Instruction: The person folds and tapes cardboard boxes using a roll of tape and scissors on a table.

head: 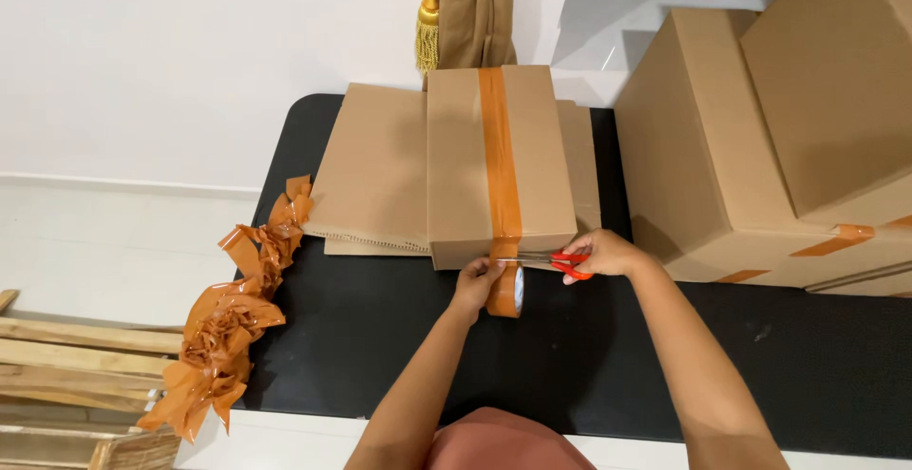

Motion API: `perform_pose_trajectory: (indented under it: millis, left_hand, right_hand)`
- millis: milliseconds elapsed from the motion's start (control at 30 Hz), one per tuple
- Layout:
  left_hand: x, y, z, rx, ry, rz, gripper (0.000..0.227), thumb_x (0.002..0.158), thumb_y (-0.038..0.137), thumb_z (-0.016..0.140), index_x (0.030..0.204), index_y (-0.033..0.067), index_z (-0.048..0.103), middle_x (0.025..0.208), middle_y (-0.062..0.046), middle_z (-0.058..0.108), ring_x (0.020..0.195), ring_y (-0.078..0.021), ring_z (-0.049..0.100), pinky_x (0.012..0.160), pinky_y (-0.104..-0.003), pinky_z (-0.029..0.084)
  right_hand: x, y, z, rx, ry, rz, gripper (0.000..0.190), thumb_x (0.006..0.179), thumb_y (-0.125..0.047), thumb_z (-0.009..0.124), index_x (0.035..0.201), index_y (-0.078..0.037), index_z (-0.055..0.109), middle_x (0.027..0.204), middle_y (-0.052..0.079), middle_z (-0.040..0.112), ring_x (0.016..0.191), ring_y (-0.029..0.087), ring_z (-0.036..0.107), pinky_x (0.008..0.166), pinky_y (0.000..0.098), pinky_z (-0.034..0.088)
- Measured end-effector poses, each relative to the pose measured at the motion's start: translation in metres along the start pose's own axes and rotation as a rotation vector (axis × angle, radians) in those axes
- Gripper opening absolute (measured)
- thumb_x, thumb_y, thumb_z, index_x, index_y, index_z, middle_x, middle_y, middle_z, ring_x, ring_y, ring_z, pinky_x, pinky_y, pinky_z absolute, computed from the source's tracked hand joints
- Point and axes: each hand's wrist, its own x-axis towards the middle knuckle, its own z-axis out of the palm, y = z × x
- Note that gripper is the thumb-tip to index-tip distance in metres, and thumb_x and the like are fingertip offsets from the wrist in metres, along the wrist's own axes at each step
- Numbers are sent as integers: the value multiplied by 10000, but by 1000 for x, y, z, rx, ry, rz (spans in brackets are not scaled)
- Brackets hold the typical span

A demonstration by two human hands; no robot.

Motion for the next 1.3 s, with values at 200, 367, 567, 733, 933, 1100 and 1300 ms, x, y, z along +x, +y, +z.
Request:
perform_pose_trajectory:
  millis: [200,367,567,733,933,1100,1300]
  left_hand:
    - [7,-2,-4,-29,24,36,281,932,394,857,1064,163,765,1084,-22,612,885,-179,654,684,-320,592]
    - [-1,3,-2,31,47,46,343,902,467,876,1079,188,784,1163,-42,657,1082,-202,630,857,-367,544]
    - [-11,12,1,-26,44,28,339,917,436,865,1089,161,770,1087,-25,641,1007,-173,619,777,-324,573]
    - [-28,25,3,-20,59,52,378,865,426,903,1084,144,777,1007,-24,627,996,-181,606,795,-311,528]
    - [13,-87,-1,155,-46,333,306,765,237,952,960,68,787,937,-158,769,959,-262,704,874,-387,538]
    - [-45,-42,-32,400,-61,429,431,714,347,965,1009,81,799,1105,-202,718,1122,-415,696,977,-464,547]
    - [-102,0,-132,647,86,511,653,663,336,984,1245,256,698,1437,-135,487,1275,-452,619,1039,-536,555]
  right_hand:
    - [5,6,2,55,-13,-12,671,477,-265,1098,1062,-35,864,924,143,821,813,229,729,749,312,568]
    - [13,12,5,69,-18,-23,638,471,-247,1107,1027,-40,872,885,127,820,757,204,714,706,295,567]
    - [21,19,6,79,-22,-44,594,448,-212,1105,970,-40,879,811,104,816,686,173,717,671,272,566]
    - [29,29,9,97,-23,-49,533,451,-182,1108,919,-62,883,768,93,820,648,155,719,650,258,566]
    - [37,41,21,87,-34,-14,522,475,-193,1112,920,-60,875,773,110,801,683,177,730,709,276,580]
    - [37,82,39,-113,-24,19,493,512,-333,1089,922,-153,881,812,93,831,816,266,785,790,316,582]
    - [30,150,115,-45,-25,24,363,636,-258,978,955,-120,873,846,114,857,861,261,808,815,339,600]
